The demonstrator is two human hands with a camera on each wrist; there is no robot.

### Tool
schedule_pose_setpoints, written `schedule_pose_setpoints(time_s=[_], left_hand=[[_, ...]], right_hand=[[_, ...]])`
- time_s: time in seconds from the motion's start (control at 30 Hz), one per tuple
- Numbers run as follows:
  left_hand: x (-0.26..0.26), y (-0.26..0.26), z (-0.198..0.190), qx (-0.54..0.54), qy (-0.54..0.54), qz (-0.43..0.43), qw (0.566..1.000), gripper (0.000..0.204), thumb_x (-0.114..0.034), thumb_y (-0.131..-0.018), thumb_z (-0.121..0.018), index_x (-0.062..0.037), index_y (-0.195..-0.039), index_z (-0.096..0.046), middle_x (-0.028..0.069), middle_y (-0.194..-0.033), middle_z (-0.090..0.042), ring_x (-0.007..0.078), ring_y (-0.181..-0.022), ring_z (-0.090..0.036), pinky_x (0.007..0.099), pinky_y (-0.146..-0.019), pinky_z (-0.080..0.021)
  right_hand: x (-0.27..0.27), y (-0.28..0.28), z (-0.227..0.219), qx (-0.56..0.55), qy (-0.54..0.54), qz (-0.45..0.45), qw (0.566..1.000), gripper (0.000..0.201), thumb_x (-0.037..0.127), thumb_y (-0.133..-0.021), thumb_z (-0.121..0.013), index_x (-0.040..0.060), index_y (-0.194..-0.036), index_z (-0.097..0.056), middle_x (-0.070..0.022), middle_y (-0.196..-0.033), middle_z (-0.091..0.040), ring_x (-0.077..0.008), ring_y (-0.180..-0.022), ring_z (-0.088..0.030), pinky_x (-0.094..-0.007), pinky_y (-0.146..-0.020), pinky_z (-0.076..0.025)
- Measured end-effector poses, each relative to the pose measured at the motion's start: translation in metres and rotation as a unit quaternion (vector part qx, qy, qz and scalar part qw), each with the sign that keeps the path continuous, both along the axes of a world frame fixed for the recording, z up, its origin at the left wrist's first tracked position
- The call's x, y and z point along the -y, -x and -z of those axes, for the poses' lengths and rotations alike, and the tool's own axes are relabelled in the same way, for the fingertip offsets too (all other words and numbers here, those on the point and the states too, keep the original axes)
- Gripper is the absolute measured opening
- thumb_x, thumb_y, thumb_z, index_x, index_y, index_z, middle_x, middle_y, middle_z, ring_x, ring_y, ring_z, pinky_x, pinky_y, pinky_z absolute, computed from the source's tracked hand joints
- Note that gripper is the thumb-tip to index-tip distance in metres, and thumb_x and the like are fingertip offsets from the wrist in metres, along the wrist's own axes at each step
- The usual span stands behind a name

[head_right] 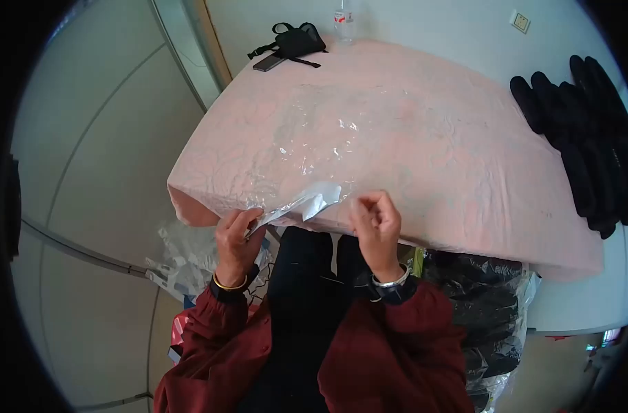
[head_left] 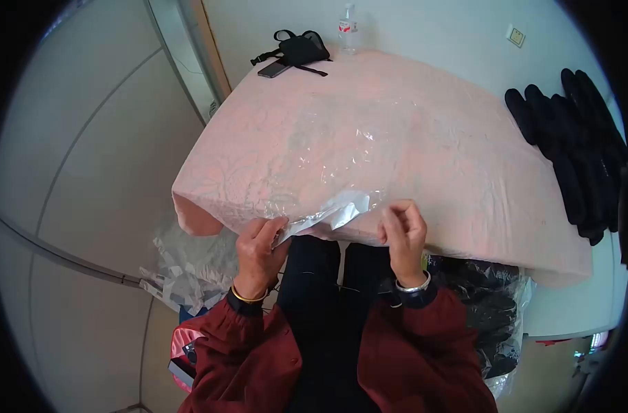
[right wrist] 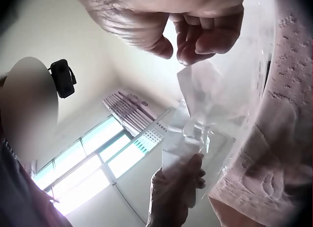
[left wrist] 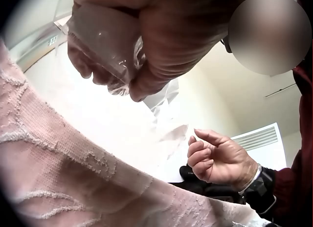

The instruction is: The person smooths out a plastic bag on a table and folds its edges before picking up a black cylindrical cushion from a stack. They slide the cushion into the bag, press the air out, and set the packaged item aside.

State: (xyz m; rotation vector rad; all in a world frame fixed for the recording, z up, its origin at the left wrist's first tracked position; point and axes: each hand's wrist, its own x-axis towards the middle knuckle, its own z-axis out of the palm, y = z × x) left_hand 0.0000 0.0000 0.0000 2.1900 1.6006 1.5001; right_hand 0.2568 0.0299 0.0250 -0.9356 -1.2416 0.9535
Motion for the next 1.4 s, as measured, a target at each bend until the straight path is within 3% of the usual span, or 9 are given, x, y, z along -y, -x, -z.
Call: schedule_pose_setpoints(time_s=[0.1, 0.4, 0.7, 0.8, 0.9, 0.93, 1.03, 1.17, 1.4], left_hand=[[-0.002, 0.014, -0.009, -0.064, -0.049, 0.019, 0.997, 0.044, 0.003, -0.06, -0.074, -0.0072, -0.103, -0.068, 0.0095, -0.084, -0.064, 0.0293, -0.075, -0.062, 0.0368, -0.062, -0.05], [0.004, -0.012, -0.002, -0.116, -0.09, 0.085, 0.986, 0.038, 0.005, -0.062, -0.074, -0.0049, -0.098, -0.068, 0.0092, -0.078, -0.063, 0.0288, -0.068, -0.061, 0.0374, -0.058, -0.047], [-0.026, 0.034, -0.004, -0.069, -0.107, -0.058, 0.99, 0.034, 0.006, -0.063, -0.071, -0.0057, -0.095, -0.069, 0.01, -0.08, -0.062, 0.0287, -0.073, -0.062, 0.0374, -0.062, -0.05], [-0.026, 0.032, -0.005, -0.085, -0.102, -0.04, 0.99, 0.034, 0.006, -0.063, -0.072, -0.0055, -0.095, -0.069, 0.0101, -0.08, -0.063, 0.0286, -0.075, -0.063, 0.0371, -0.063, -0.05], [-0.022, 0.025, -0.008, -0.091, -0.106, -0.027, 0.99, 0.033, 0.005, -0.064, -0.073, -0.0053, -0.095, -0.069, 0.0103, -0.081, -0.063, 0.0287, -0.075, -0.064, 0.0368, -0.063, -0.05], [-0.021, 0.02, -0.01, -0.084, -0.111, -0.022, 0.99, 0.033, 0.006, -0.064, -0.073, -0.0052, -0.095, -0.069, 0.0103, -0.082, -0.064, 0.0287, -0.075, -0.063, 0.0367, -0.063, -0.05], [-0.018, 0.009, -0.013, -0.076, -0.116, -0.008, 0.99, 0.033, 0.006, -0.065, -0.073, -0.005, -0.096, -0.069, 0.0102, -0.083, -0.064, 0.0287, -0.074, -0.063, 0.0364, -0.063, -0.05], [-0.013, 0.001, -0.02, -0.084, -0.129, 0.02, 0.988, 0.036, 0.007, -0.064, -0.074, -0.0046, -0.097, -0.07, 0.01, -0.083, -0.064, 0.028, -0.073, -0.063, 0.0352, -0.062, -0.05], [-0.003, 0.013, -0.021, -0.126, -0.159, 0.031, 0.979, 0.039, 0.01, -0.061, -0.075, -0.0039, -0.097, -0.071, 0.0097, -0.082, -0.063, 0.0258, -0.072, -0.063, 0.0332, -0.06, -0.049]], right_hand=[[0.017, 0.031, 0.0, 0.029, 0.07, -0.146, 0.986, 0.032, 0.03, -0.097, -0.065, -0.0003, -0.093, -0.059, -0.0074, -0.078, -0.067, -0.0082, -0.064, -0.064, -0.0193, -0.052, -0.047], [0.02, 0.018, 0.021, -0.106, 0.224, -0.102, 0.963, 0.029, 0.031, -0.1, -0.06, 0.0027, -0.092, -0.061, -0.0072, -0.077, -0.068, -0.0092, -0.057, -0.062, -0.0201, -0.048, -0.046], [0.012, -0.042, 0.026, 0.031, 0.209, -0.188, 0.959, 0.021, 0.022, -0.1, -0.059, 0.0018, -0.094, -0.061, -0.0055, -0.076, -0.067, -0.0087, -0.058, -0.063, -0.0199, -0.05, -0.047], [0.016, -0.053, 0.025, 0.092, 0.179, -0.221, 0.954, 0.017, 0.019, -0.099, -0.06, 0.0023, -0.097, -0.06, -0.0038, -0.076, -0.066, -0.0086, -0.06, -0.062, -0.019, -0.053, -0.047], [0.024, -0.046, 0.014, 0.1, 0.096, 0.015, 0.99, 0.012, 0.009, -0.095, -0.063, 0.0014, -0.102, -0.059, -0.0056, -0.087, -0.064, -0.0126, -0.068, -0.062, -0.0227, -0.061, -0.049], [0.027, -0.042, 0.011, 0.101, 0.098, 0.017, 0.99, 0.012, 0.009, -0.095, -0.063, 0.0014, -0.102, -0.059, -0.0056, -0.087, -0.064, -0.0126, -0.068, -0.062, -0.0227, -0.061, -0.049], [0.034, -0.024, 0.005, 0.31, -0.201, 0.128, 0.92, 0.022, 0.001, -0.087, -0.067, 0.0013, -0.107, -0.058, -0.0099, -0.101, -0.06, -0.0185, -0.077, -0.062, -0.0283, -0.066, -0.05], [0.023, -0.008, 0.012, 0.302, -0.204, 0.206, 0.908, 0.026, -0.004, -0.083, -0.068, 0.0011, -0.107, -0.06, -0.0131, -0.107, -0.058, -0.023, -0.082, -0.061, -0.0327, -0.069, -0.05], [0.012, -0.043, 0.021, 0.323, -0.212, 0.196, 0.901, 0.023, -0.007, -0.085, -0.065, 0.0006, -0.106, -0.062, -0.0129, -0.102, -0.058, -0.0237, -0.082, -0.062, -0.0339, -0.066, -0.05]])
